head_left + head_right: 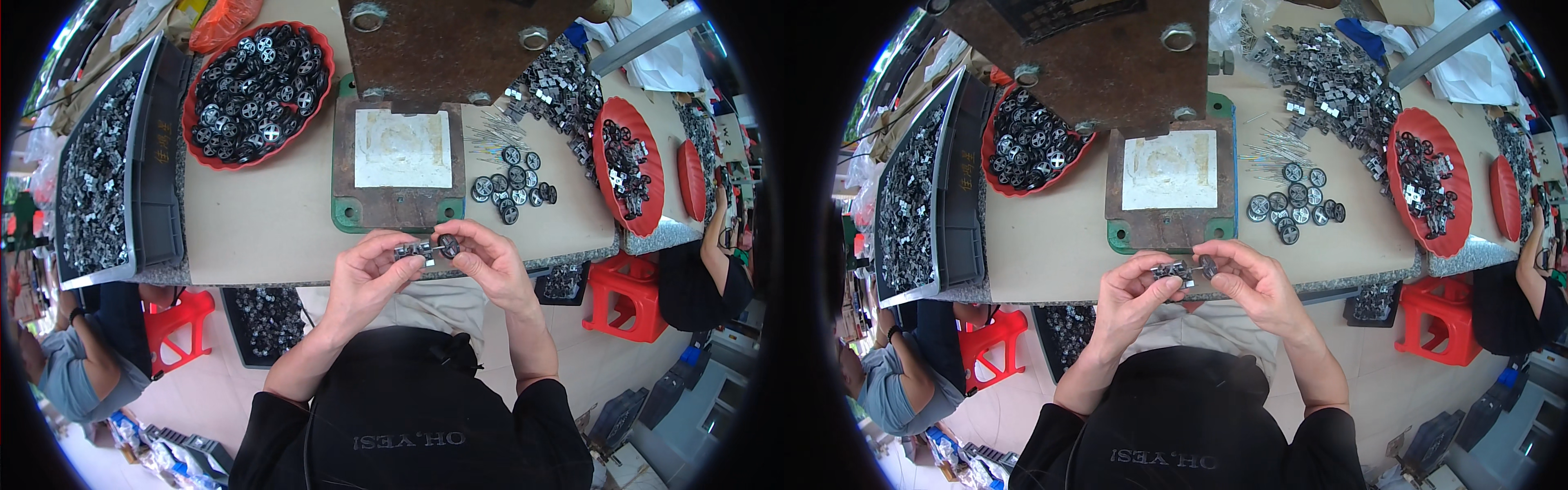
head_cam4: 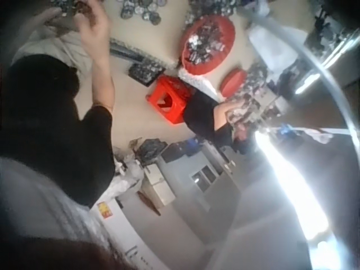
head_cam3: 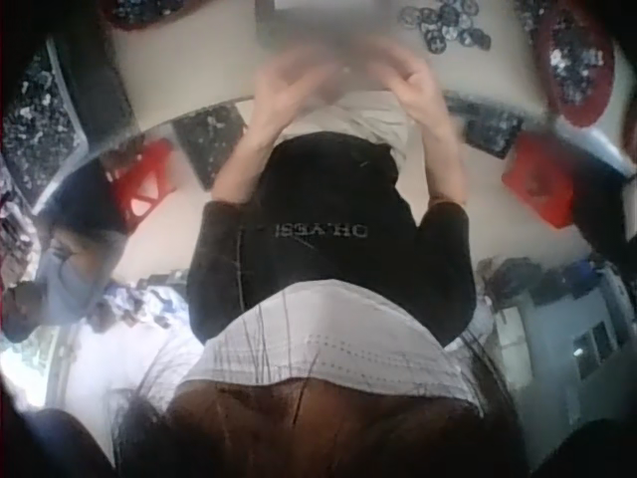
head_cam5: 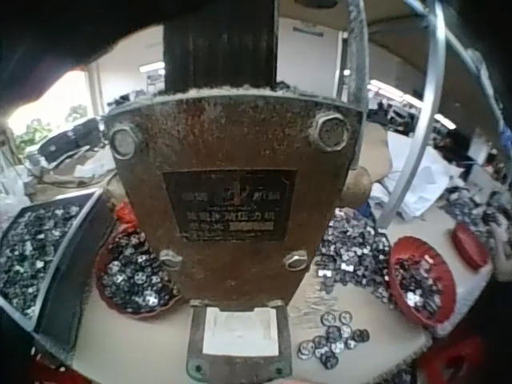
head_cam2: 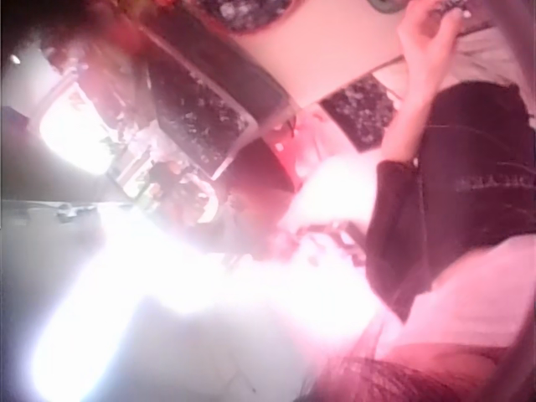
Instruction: The person assembles small metal components and plastic disks by hand, then uses a manual press to join them together.
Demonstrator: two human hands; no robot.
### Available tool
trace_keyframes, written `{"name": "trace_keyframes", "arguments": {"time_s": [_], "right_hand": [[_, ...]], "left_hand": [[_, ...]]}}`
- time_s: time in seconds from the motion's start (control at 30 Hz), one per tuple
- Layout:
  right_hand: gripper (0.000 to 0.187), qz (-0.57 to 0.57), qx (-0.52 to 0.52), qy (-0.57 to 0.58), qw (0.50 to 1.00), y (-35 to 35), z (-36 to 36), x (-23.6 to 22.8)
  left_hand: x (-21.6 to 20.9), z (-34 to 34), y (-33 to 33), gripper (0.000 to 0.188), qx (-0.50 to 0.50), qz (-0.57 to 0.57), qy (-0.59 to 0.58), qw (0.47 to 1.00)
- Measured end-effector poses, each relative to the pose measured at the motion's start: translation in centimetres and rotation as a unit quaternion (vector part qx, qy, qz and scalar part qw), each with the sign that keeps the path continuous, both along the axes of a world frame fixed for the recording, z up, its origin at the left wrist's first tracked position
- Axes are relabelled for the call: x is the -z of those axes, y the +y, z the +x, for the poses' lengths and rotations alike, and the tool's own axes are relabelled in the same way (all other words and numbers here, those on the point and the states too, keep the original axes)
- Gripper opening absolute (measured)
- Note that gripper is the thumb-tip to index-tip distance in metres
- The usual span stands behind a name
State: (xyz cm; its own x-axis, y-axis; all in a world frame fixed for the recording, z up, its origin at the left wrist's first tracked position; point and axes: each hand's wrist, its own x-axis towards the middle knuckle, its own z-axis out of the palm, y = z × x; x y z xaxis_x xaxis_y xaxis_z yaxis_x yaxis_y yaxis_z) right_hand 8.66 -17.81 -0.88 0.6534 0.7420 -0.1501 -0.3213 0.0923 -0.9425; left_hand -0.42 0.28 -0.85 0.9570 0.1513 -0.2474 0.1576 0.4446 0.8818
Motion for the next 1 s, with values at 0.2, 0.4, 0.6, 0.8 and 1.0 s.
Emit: {"name": "trace_keyframes", "arguments": {"time_s": [0.2,0.4,0.6,0.8,1.0], "right_hand": [[0.033,0.016,0.007,-0.007,1.000,0.1,0.0,0.2],[0.033,-0.050,0.017,-0.178,0.983,0.2,0.2,-0.1],[0.027,-0.110,0.027,-0.215,0.970,0.4,0.1,-0.8],[0.033,-0.135,0.055,-0.210,0.967,0.8,-0.2,-0.1],[0.035,-0.191,0.046,-0.203,0.959,0.3,-0.3,0.5]], "left_hand": [[0.0,-0.1,0.1,0.021,0.002,0.000,0.002,1.000],[0.0,-0.1,0.1,0.022,0.000,0.015,-0.002,1.000],[-0.1,-0.1,-0.4,0.022,-0.020,0.142,-0.040,0.989],[-0.2,0.0,-0.2,0.024,-0.019,0.303,-0.083,0.949],[-0.1,-0.2,-0.2,0.021,0.009,0.329,-0.092,0.940]]}}
